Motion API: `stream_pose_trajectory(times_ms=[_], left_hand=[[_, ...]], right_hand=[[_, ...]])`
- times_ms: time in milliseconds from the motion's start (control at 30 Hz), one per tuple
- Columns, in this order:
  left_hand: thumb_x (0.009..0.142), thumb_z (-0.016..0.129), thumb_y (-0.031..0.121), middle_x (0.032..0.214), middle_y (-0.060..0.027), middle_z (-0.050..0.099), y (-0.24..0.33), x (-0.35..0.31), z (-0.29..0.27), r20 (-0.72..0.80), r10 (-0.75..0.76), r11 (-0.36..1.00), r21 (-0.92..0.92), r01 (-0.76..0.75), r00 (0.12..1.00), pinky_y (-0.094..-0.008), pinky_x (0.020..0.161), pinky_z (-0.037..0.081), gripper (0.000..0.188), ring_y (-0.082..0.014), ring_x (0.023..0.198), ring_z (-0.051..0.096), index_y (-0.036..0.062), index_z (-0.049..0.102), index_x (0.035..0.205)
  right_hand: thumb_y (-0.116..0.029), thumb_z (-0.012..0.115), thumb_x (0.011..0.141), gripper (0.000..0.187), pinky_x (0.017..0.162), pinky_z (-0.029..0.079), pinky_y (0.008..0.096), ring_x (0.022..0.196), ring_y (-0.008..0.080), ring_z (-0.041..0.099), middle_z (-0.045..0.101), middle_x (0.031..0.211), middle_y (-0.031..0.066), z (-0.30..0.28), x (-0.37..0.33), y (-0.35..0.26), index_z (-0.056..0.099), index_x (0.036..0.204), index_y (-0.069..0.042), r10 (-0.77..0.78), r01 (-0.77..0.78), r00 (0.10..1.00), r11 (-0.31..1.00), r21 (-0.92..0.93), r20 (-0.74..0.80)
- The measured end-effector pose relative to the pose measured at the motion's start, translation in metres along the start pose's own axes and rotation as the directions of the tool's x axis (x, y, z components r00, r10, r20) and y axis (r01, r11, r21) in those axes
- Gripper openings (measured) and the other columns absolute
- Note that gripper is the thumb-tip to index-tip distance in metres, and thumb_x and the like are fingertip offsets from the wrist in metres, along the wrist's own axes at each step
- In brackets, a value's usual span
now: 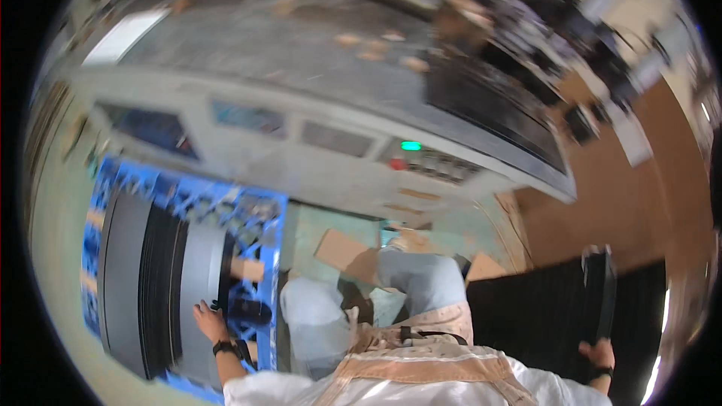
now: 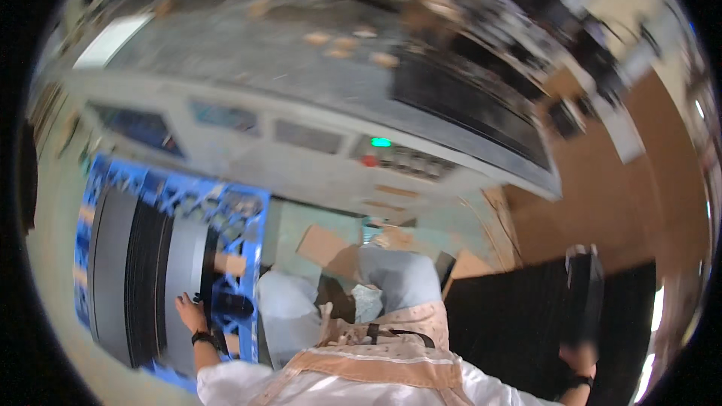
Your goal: Operating a furniture manufacturing machine by placing panels into the machine and then stacking the processed panels onto a plastic pallet.
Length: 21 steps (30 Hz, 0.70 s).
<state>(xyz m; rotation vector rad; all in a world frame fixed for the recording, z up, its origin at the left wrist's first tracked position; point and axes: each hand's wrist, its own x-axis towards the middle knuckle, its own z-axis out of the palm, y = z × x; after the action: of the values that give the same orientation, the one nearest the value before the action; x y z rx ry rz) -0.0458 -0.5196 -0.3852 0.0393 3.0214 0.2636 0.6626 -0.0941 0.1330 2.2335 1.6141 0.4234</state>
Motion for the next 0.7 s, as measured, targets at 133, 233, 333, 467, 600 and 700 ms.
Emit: stream_pose_trajectory(times_ms=[133, 233, 333, 467, 600, 700], left_hand=[[0.076, 0.074, 0.012, 0.121, -0.0208, 0.051, 0.186, 0.050, -0.108, -0.344, 0.525, 0.732, -0.283, -0.619, 0.778, -0.0422, 0.094, 0.043, 0.053, -0.0377, 0.112, 0.050, 0.0003, 0.053, 0.124], [0.078, 0.072, 0.012, 0.117, -0.0192, 0.055, 0.378, -0.015, -0.232, -0.548, 0.720, 0.246, -0.372, -0.895, 0.425, -0.0417, 0.092, 0.043, 0.049, -0.0370, 0.107, 0.053, 0.0020, 0.055, 0.122], [0.079, 0.072, 0.017, 0.116, -0.0174, 0.056, 0.528, -0.113, -0.293, -0.550, 0.830, -0.123, -0.346, -0.930, 0.095, -0.0406, 0.091, 0.045, 0.047, -0.0360, 0.107, 0.054, 0.0034, 0.056, 0.121], [0.079, 0.070, 0.035, 0.120, -0.0157, 0.057, 0.677, -0.134, -0.280, -0.550, 0.826, -0.224, -0.124, -0.967, -0.121, -0.0460, 0.097, 0.040, 0.056, -0.0349, 0.111, 0.053, 0.0014, 0.057, 0.121], [0.072, 0.071, 0.053, 0.129, -0.0130, 0.054, 0.736, -0.158, -0.240, -0.412, 0.909, -0.135, -0.158, -0.978, -0.059, -0.0477, 0.100, 0.037, 0.069, -0.0333, 0.120, 0.048, 0.0033, 0.059, 0.119], [0.069, 0.073, 0.050, 0.129, -0.0117, 0.056, 0.717, -0.193, -0.251, -0.457, 0.876, -0.310, -0.293, -0.904, -0.152, -0.0423, 0.098, 0.041, 0.069, -0.0318, 0.123, 0.047, 0.0003, 0.060, 0.114]], right_hand=[[-0.010, 0.079, 0.066, 0.052, 0.094, 0.043, 0.0425, 0.109, 0.0383, 0.050, 0.052, 0.113, 0.0195, 0.043, -0.013, -0.039, 0.056, 0.111, 0.002, 0.113, -0.008, 0.892, 0.972, 0.235, -0.437], [0.005, 0.068, 0.063, 0.045, 0.086, 0.045, 0.0408, 0.101, 0.0340, 0.052, 0.053, 0.103, 0.0150, 0.046, -0.021, -0.041, 0.060, 0.107, 0.000, 0.072, 0.046, 0.794, 0.983, 0.178, -0.604], [0.004, 0.070, 0.059, 0.051, 0.084, 0.045, 0.0401, 0.099, 0.0321, 0.052, 0.053, 0.101, 0.0127, 0.021, -0.039, -0.051, 0.060, 0.108, -0.003, -0.016, 0.180, 0.787, 0.962, 0.205, -0.617], [0.002, 0.069, 0.056, 0.051, 0.078, 0.046, 0.0364, 0.091, 0.0283, 0.053, 0.054, 0.096, 0.0095, -0.046, -0.037, -0.106, 0.061, 0.106, -0.004, -0.267, 0.534, 0.658, 0.825, 0.186, -0.704], [0.007, 0.066, 0.059, 0.043, 0.074, 0.049, 0.0369, 0.088, 0.0277, 0.057, 0.058, 0.093, 0.0073, -0.105, 0.019, -0.138, 0.063, 0.100, -0.006, -0.310, 0.729, 0.473, 0.664, 0.168, -0.825], [0.008, 0.065, 0.060, 0.043, 0.073, 0.050, 0.0378, 0.088, 0.0282, 0.057, 0.059, 0.094, 0.0065, -0.134, 0.070, -0.167, 0.063, 0.099, -0.008, -0.359, 0.835, 0.346, 0.539, 0.110, -0.867]])
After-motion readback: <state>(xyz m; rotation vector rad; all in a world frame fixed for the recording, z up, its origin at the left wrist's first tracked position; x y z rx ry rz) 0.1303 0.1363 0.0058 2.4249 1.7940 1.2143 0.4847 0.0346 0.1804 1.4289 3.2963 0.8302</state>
